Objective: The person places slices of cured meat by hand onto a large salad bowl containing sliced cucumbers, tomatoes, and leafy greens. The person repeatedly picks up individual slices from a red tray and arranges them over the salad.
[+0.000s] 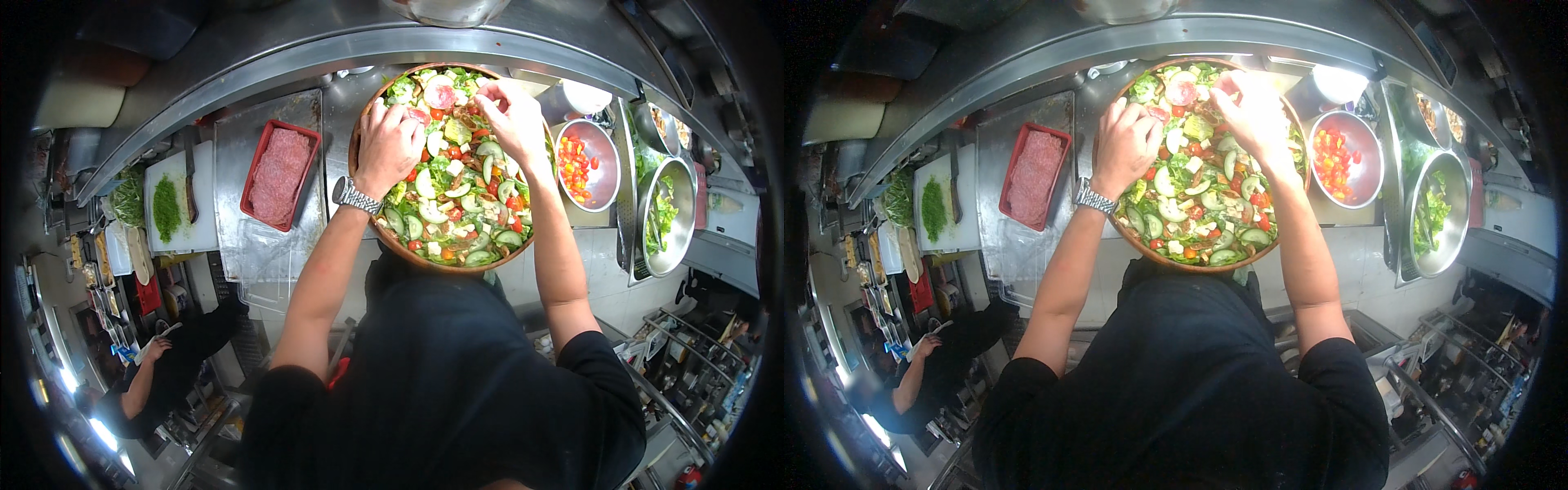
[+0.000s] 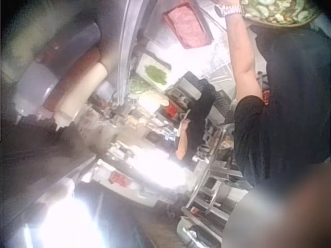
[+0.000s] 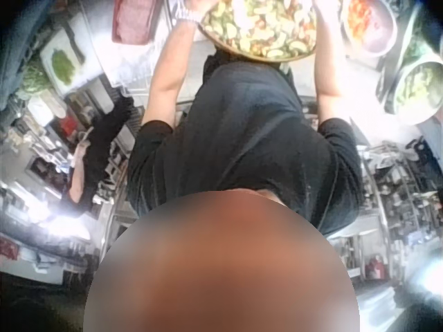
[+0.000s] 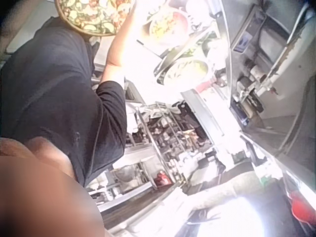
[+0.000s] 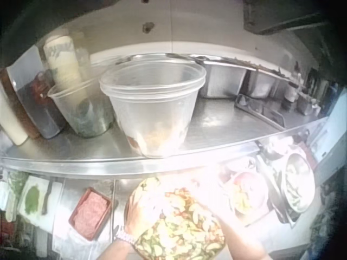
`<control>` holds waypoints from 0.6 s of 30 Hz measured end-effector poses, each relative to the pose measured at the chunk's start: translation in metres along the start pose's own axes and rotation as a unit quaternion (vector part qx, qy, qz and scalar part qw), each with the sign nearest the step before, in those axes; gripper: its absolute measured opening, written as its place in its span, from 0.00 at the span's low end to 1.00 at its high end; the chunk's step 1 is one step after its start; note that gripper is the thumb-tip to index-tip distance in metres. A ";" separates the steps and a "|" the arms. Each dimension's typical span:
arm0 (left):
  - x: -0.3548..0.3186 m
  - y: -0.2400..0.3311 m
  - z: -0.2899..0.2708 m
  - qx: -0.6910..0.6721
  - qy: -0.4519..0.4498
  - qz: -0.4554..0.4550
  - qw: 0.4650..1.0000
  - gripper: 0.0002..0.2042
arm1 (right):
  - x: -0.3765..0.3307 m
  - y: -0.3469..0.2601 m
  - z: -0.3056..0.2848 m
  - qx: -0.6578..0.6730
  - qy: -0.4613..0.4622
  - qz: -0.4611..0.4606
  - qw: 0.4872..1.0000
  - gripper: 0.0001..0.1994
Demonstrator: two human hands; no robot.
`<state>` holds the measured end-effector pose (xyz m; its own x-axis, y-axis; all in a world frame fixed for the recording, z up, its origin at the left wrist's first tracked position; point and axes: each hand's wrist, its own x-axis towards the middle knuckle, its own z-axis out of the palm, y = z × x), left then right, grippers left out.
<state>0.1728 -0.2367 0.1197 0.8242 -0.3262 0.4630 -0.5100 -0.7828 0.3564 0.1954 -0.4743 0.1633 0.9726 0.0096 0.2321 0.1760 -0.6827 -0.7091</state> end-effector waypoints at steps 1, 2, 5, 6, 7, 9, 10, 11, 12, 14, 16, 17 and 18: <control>0.000 0.000 0.000 0.005 0.000 0.000 1.000 0.09 | -0.002 0.000 0.001 0.008 -0.007 0.001 1.000 0.08; 0.000 0.000 0.000 0.007 -0.007 -0.002 1.000 0.09 | -0.003 0.000 0.001 0.025 -0.015 -0.001 1.000 0.08; 0.000 0.000 0.001 0.008 -0.015 -0.007 1.000 0.09 | -0.005 -0.001 0.002 0.005 -0.027 0.001 1.000 0.08; 0.000 -0.001 0.001 0.004 -0.010 -0.009 1.000 0.08 | -0.006 -0.002 0.003 0.003 -0.033 -0.009 0.999 0.07; 0.000 -0.001 0.001 0.000 -0.006 -0.011 1.000 0.08 | -0.008 -0.004 0.006 0.002 -0.038 -0.020 0.999 0.07; 0.000 -0.001 0.002 0.005 0.008 -0.007 1.000 0.08 | -0.009 -0.008 0.013 -0.054 -0.031 -0.103 0.993 0.07; 0.000 0.000 0.003 0.006 0.013 -0.008 1.000 0.08 | -0.008 -0.011 0.017 -0.107 -0.019 -0.175 0.979 0.08; 0.000 0.001 0.003 0.011 0.005 -0.008 1.000 0.08 | -0.009 -0.014 0.022 -0.158 -0.007 -0.240 0.958 0.09; -0.001 0.001 0.003 0.015 -0.004 -0.012 1.000 0.08 | -0.009 -0.017 0.028 -0.154 -0.020 -0.243 0.957 0.10; -0.001 0.002 0.004 0.015 -0.011 -0.009 1.000 0.08 | -0.010 -0.020 0.036 -0.132 -0.051 -0.247 0.958 0.13; -0.001 0.003 0.004 0.004 0.002 0.005 1.000 0.09 | -0.008 -0.017 0.035 -0.137 -0.041 -0.215 0.966 0.15; -0.001 0.003 0.004 0.024 -0.010 0.003 1.000 0.09 | -0.007 -0.015 0.033 -0.134 -0.019 -0.200 0.971 0.15; -0.001 0.002 0.004 0.038 -0.017 0.005 0.999 0.10 | -0.007 -0.012 0.030 -0.123 0.008 -0.193 0.974 0.15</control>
<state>0.1714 -0.2399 0.1170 0.8277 -0.3502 0.4385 -0.4988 -0.8170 0.2892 0.1908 -0.4444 0.1507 0.8387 0.2895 0.4612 0.4838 -0.7849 -0.3871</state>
